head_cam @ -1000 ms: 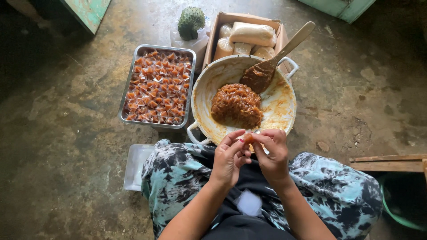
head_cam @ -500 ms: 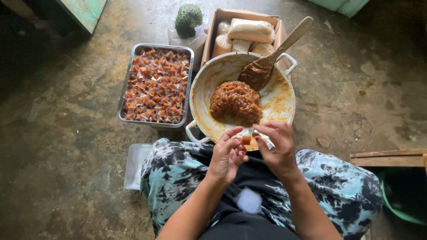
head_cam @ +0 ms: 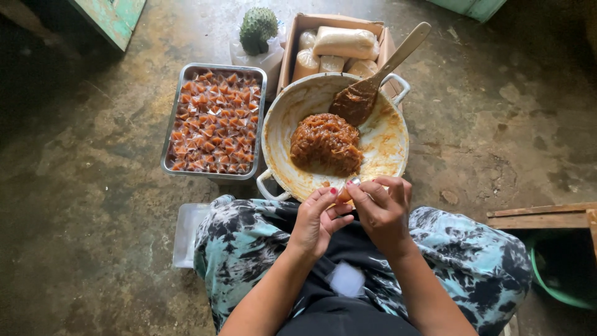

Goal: Scooping a brown paste filling from a large bowl and wrapping small portions into individual paper wrappers.

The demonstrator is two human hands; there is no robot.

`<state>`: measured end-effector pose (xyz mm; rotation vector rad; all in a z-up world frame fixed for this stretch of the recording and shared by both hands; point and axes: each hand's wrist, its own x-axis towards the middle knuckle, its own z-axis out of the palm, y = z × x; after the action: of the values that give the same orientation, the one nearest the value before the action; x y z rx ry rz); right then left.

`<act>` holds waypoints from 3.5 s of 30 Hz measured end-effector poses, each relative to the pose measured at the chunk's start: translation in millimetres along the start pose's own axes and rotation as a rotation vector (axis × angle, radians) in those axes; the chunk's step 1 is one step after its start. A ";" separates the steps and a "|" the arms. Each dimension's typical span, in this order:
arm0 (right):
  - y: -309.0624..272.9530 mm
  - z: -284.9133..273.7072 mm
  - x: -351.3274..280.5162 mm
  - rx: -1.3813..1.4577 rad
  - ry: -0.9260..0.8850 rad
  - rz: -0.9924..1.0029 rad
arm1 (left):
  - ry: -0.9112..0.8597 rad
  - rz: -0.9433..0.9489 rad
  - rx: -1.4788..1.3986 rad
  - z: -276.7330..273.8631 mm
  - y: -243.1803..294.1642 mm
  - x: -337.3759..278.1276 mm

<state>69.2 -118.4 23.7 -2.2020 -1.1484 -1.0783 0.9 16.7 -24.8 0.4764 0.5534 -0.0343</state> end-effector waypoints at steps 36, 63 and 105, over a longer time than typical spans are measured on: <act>-27.4 27.5 -33.4 1.798 0.131 1.281 | -0.109 0.466 0.058 22.7 -6.7 -11.8; -48.8 15.6 -19.3 1.538 0.232 1.011 | -0.249 0.771 0.265 24.6 -8.2 -17.8; 79.5 111.6 -88.0 -0.213 -1.316 0.618 | -0.532 0.058 1.886 -77.8 -106.6 -22.0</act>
<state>152.7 -132.3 -115.4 -3.1312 -0.5703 0.6797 -73.4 -45.7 -116.9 2.2285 -0.2003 -0.6471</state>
